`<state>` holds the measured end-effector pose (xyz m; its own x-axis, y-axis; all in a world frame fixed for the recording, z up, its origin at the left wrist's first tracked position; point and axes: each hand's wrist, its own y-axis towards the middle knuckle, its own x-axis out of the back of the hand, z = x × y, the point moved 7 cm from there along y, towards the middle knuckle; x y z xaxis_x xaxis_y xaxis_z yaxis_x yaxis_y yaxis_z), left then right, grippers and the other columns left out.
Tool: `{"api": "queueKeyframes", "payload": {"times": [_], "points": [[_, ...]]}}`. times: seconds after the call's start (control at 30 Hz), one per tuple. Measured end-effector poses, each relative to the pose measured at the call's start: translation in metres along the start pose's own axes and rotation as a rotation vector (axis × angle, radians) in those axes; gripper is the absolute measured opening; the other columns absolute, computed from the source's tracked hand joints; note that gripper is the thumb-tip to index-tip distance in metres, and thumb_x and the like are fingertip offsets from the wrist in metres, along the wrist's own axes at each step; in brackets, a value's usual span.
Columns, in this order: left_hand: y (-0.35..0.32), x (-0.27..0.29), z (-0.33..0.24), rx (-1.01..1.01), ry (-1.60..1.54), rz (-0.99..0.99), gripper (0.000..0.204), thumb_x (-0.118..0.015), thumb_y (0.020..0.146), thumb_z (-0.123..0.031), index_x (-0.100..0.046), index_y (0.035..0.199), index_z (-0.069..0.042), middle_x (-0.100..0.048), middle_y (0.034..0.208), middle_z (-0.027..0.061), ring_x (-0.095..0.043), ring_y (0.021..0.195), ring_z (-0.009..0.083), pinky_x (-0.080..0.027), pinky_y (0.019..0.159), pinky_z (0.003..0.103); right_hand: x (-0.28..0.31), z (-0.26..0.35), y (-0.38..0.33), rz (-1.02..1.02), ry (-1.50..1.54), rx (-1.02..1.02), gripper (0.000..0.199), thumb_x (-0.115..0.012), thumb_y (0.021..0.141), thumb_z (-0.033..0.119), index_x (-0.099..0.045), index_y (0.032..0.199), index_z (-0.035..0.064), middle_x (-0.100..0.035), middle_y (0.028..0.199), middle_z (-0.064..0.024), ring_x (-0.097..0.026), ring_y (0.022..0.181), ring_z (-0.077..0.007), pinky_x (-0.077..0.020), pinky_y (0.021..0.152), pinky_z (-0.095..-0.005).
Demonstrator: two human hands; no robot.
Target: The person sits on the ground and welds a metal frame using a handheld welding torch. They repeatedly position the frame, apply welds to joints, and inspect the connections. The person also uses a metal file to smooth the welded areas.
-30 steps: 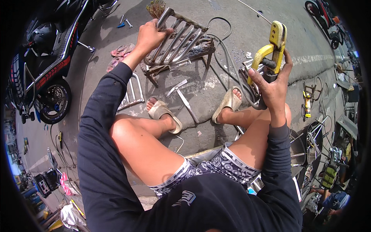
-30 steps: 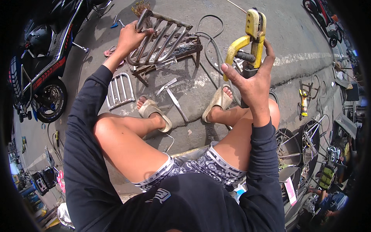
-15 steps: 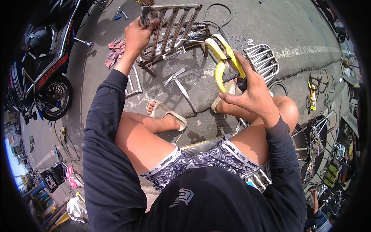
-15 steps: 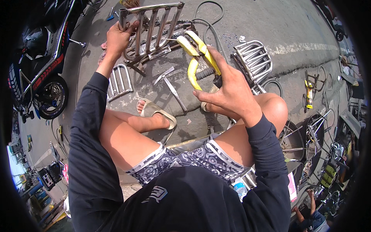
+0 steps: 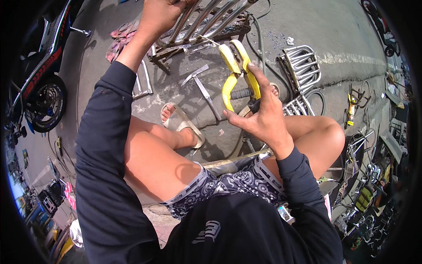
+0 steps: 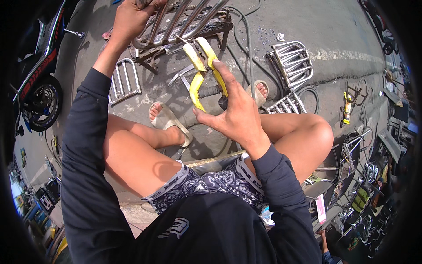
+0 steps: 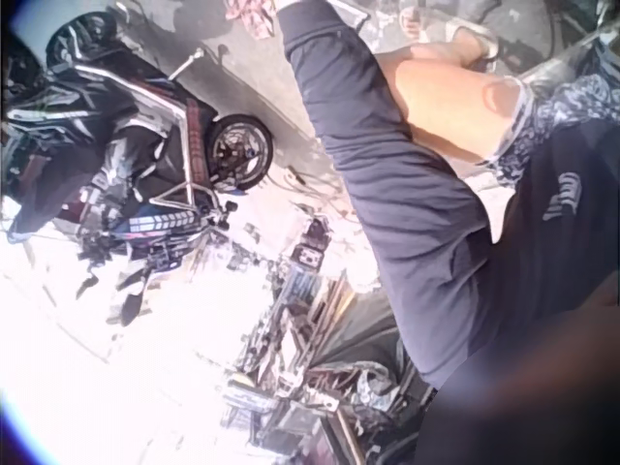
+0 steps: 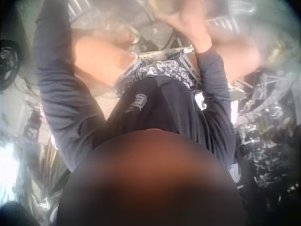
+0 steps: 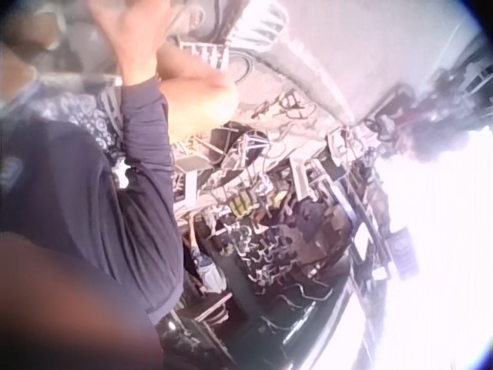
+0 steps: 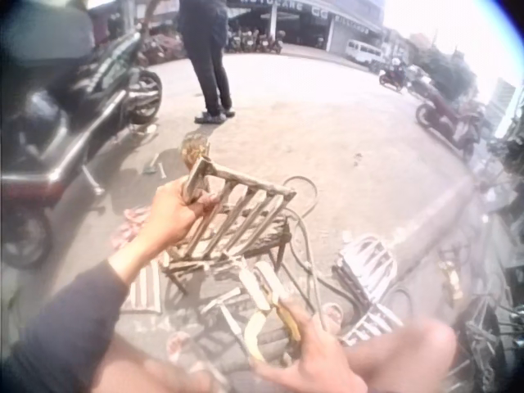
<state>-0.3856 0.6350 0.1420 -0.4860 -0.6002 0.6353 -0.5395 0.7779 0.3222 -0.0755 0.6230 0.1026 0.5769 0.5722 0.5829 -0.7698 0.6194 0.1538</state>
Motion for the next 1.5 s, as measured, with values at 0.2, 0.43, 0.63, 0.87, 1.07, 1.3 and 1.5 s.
{"api": "queueKeyframes", "payload": {"times": [0.2, 0.43, 0.63, 0.87, 1.07, 1.3, 1.5], "points": [[-0.005, 0.003, 0.012, 0.048, -0.115, 0.014, 0.023, -0.081, 0.094, -0.021, -0.073, 0.101, -0.001, -0.074, 0.077, 0.0098, -0.065, 0.071, 0.0144, -0.053, 0.071, 0.036, 0.003, -0.003, -0.002, 0.016, -0.010, -0.052, 0.110, -0.095, 0.068, 0.022, -0.033, 0.157, 0.0062, -0.064, 0.136, -0.0267, -0.067, 0.124, -0.0349, -0.0504, 0.110, -0.0426], [-0.011, 0.000, -0.006, 0.063, 0.018, 0.040, 0.028, -0.080, 0.094, -0.026, -0.074, 0.108, -0.003, -0.068, 0.072, 0.0112, -0.056, 0.065, 0.0155, -0.050, 0.066, 0.037, 0.010, 0.015, -0.028, 0.063, 0.018, 0.081, 0.114, -0.099, 0.064, 0.017, -0.033, 0.155, 0.0016, -0.060, 0.138, -0.0229, -0.068, 0.120, -0.0290, -0.0580, 0.099, -0.0394], [-0.019, -0.002, -0.012, 0.044, -0.051, -0.045, 0.024, -0.083, 0.093, -0.021, -0.076, 0.107, -0.002, -0.069, 0.070, 0.0064, -0.054, 0.064, 0.0109, -0.047, 0.062, 0.034, 0.009, -0.004, -0.029, 0.143, -0.056, -0.108, 0.109, -0.098, 0.066, 0.021, -0.037, 0.154, 0.0029, -0.065, 0.134, -0.0235, -0.070, 0.118, -0.0282, -0.0544, 0.103, -0.0394], [-0.031, 0.008, -0.017, 0.051, 0.013, -0.103, 0.019, -0.082, 0.094, -0.022, -0.076, 0.090, -0.005, -0.069, 0.067, 0.0006, -0.057, 0.060, 0.0078, -0.046, 0.059, 0.032, 0.030, -0.026, -0.001, -0.113, -0.136, -0.126, 0.104, -0.095, 0.071, 0.031, -0.036, 0.154, 0.0075, -0.067, 0.131, -0.0268, -0.071, 0.118, -0.0369, -0.0545, 0.104, -0.0439], [-0.022, 0.016, -0.030, 0.097, 0.106, 0.071, 0.026, -0.085, 0.088, -0.029, -0.078, 0.089, -0.003, -0.071, 0.066, 0.0062, -0.063, 0.061, 0.0131, -0.052, 0.063, 0.036, 0.027, -0.032, 0.012, -0.175, -0.087, -0.201, 0.101, -0.093, 0.074, 0.030, -0.036, 0.155, 0.0080, -0.069, 0.127, -0.0264, -0.071, 0.117, -0.0363, -0.0545, 0.103, -0.0439], [-0.016, 0.022, -0.032, 0.112, 0.316, 0.223, 0.038, -0.084, 0.088, -0.037, -0.077, 0.089, 0.000, -0.072, 0.069, 0.0191, -0.070, 0.061, 0.0252, -0.056, 0.063, 0.042, 0.015, -0.041, 0.016, -0.168, -0.112, -0.222, 0.100, -0.092, 0.076, 0.031, -0.036, 0.155, 0.0078, -0.069, 0.126, -0.0269, -0.071, 0.117, -0.0364, -0.0534, 0.104, -0.0436], [-0.013, 0.009, -0.033, 0.036, 0.208, 0.248, 0.030, -0.078, 0.090, -0.034, -0.077, 0.093, -0.005, -0.073, 0.073, 0.0185, -0.073, 0.066, 0.0310, -0.057, 0.067, 0.043, 0.004, -0.051, 0.020, -0.130, -0.155, -0.236, 0.101, -0.092, 0.077, 0.032, -0.034, 0.156, 0.0085, -0.067, 0.132, -0.0275, -0.069, 0.121, -0.0375, -0.0526, 0.105, -0.0435]]}}
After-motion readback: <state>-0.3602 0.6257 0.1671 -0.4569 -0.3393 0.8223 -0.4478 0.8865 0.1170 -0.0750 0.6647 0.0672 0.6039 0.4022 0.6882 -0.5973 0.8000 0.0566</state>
